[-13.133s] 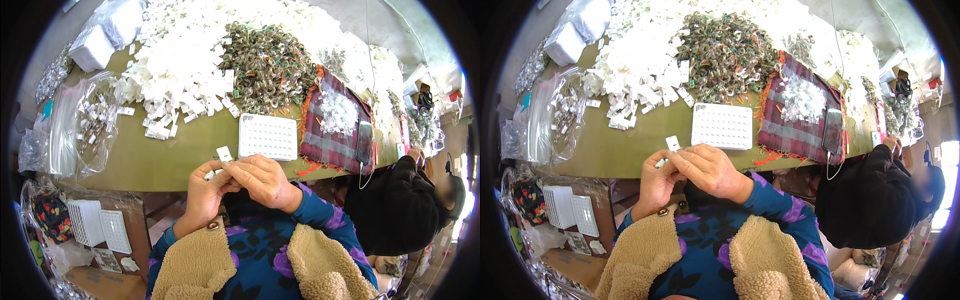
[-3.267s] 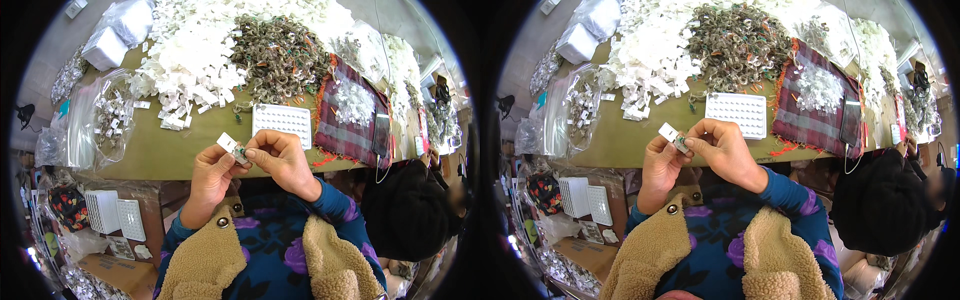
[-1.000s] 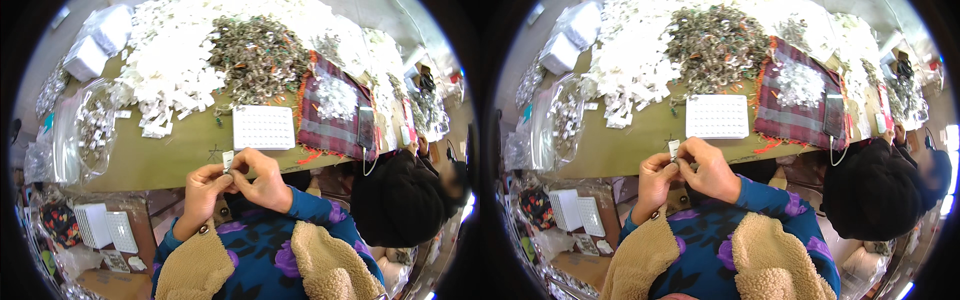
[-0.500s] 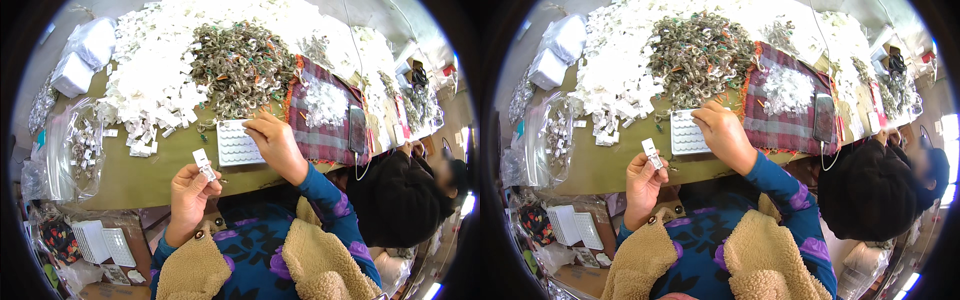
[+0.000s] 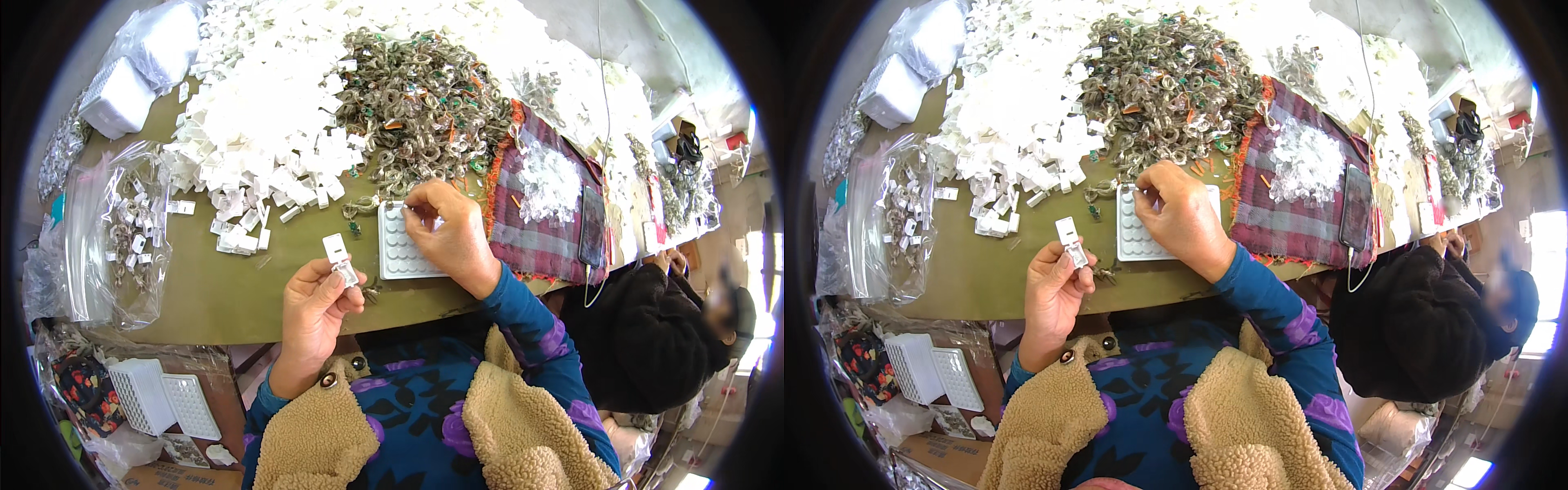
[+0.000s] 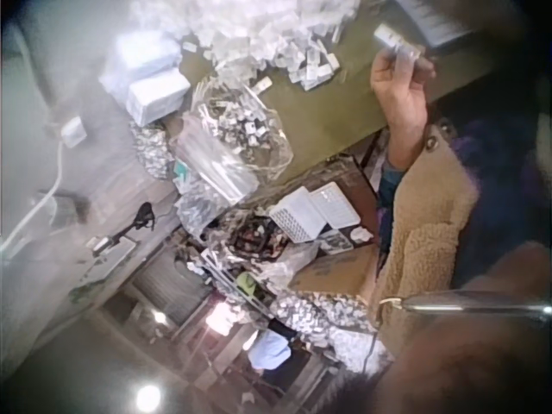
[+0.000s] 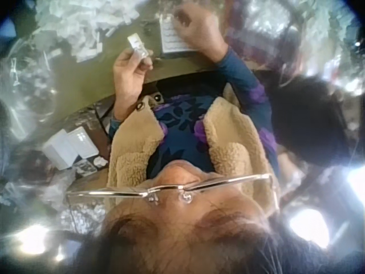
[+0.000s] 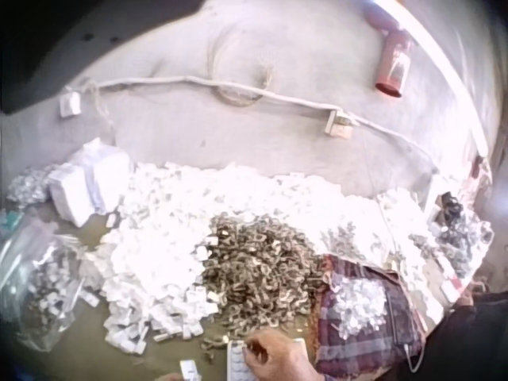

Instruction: The person repeatedly picks small white plastic housings and green circuit boards from a table, inserts the boards into the housings, and places the assembled units into a white tray. The person handles items one at a time and continues the cycle throughout the clip.

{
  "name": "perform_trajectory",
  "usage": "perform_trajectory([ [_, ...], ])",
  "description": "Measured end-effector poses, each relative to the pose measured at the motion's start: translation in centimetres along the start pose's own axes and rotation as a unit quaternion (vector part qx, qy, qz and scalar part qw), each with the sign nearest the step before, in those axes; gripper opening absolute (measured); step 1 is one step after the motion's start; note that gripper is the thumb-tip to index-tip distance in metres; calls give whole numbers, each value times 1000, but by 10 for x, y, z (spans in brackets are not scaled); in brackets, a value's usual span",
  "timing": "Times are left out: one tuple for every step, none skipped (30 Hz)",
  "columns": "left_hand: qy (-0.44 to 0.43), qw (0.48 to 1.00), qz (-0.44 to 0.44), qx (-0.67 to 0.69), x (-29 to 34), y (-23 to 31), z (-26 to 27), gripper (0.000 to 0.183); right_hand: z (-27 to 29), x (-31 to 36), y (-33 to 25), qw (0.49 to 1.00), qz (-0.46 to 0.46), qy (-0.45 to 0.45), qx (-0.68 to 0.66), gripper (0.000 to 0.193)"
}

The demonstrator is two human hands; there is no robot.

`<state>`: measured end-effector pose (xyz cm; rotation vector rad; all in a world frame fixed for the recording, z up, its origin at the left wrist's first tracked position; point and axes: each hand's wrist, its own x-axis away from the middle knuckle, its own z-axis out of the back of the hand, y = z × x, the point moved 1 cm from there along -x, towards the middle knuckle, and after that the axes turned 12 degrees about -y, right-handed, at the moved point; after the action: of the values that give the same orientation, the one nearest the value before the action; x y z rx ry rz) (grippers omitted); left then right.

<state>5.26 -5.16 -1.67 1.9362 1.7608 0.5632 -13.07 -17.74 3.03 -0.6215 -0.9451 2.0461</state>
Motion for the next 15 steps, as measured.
perform_trajectory([
  [-1,1000,3,1,0,0,1,27,-1,-3,-1,999,34,6,32,14],
  [-2,1000,3,4,0,1,1,27,-3,-7,-1,996,68,14,62,15],
  [-5,1000,1,11,0,1,2,27,-5,-10,-1,991,98,19,92,15],
  [-3,1000,3,8,1,1,2,27,-7,-12,0,989,98,2,109,21],
  [-1,1000,4,8,2,1,2,26,-8,-14,1,986,106,-8,128,22],
  [-2,1000,1,11,2,1,2,26,-10,-15,2,983,114,-18,146,23],
  [1,1000,5,11,3,1,2,26,-10,-16,4,980,112,-34,164,25],
  [2,1000,6,14,3,0,2,26,-10,-14,4,976,113,-39,182,26],
  [1,1000,6,19,3,0,2,26,-9,-11,4,975,121,-35,183,23],
  [2,1000,7,14,3,-1,2,26,-8,-8,4,974,128,-33,184,21],
  [2,1000,7,11,3,-1,2,26,-6,-5,4,974,129,-31,186,19],
  [1,1000,6,11,3,-2,2,26,-4,2,3,975,128,-29,180,19],
  [1,1000,5,8,3,-2,2,26,-2,10,1,977,122,-28,175,18],
  [1,1000,3,7,3,-2,2,26,0,17,-1,978,116,-27,169,18],
  [-2,1000,-4,9,3,-2,2,26,1,21,-2,982,108,-25,154,18],
])
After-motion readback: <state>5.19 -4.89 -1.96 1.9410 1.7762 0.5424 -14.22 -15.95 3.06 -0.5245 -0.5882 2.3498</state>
